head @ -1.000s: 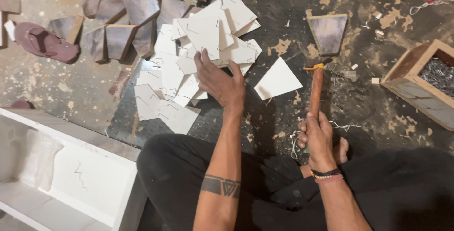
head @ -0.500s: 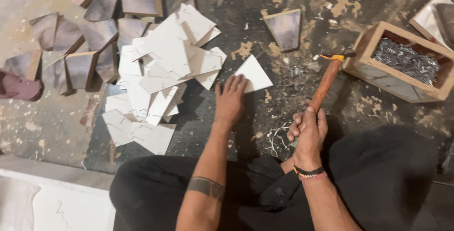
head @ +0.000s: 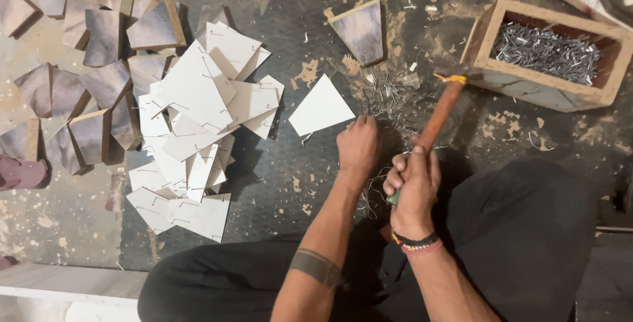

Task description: The person sits on the floor and hammers nails into small white triangular wood pieces one at a time, taking nails from a wooden box of nails beside them and placing each finished piece onto a growing pile of completed pieces.

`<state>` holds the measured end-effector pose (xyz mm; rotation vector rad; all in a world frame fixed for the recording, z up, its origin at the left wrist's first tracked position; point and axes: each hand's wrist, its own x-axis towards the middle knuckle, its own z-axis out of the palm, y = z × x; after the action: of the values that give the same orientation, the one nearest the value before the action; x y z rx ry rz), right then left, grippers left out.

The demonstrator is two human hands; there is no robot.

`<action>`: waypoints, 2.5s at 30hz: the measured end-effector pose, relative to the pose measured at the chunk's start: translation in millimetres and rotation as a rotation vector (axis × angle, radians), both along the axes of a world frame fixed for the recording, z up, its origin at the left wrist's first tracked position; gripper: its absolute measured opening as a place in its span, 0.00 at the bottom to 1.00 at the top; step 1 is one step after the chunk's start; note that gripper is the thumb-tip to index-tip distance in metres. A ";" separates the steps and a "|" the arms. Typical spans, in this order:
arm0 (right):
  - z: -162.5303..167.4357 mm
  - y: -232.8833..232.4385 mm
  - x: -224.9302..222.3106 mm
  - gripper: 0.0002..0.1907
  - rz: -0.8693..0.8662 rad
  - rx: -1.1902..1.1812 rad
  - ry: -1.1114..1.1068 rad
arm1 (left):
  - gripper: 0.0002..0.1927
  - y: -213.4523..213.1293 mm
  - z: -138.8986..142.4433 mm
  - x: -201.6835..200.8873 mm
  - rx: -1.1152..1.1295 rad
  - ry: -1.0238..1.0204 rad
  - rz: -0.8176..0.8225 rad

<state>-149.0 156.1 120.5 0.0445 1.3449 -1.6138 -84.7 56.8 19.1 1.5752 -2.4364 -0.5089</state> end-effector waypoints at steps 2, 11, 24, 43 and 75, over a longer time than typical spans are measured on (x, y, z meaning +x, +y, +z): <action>-0.1 -0.9 1.5 0.14 0.030 0.019 -0.030 | 0.08 -1.5 -4.8 -0.6 -0.035 0.007 -0.032; -6.4 0.4 18.6 0.14 0.278 0.033 -0.086 | 0.11 3.9 14.4 83.7 0.040 0.161 0.116; -8.9 11.0 22.3 0.17 0.479 0.126 -0.027 | 0.15 -25.6 -1.8 94.5 -0.096 0.595 0.327; -17.5 10.8 11.3 0.21 0.526 0.083 -0.170 | 0.07 -58.5 -10.8 66.3 -0.206 0.521 0.210; -12.1 26.1 23.6 0.18 0.544 -0.045 0.690 | 0.06 -57.7 -13.3 66.2 -0.171 0.521 0.234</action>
<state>-125.4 182.2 108.4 -0.9013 1.6369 -1.2179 -18.5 -0.9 5.8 1.4149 -1.8342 -0.5659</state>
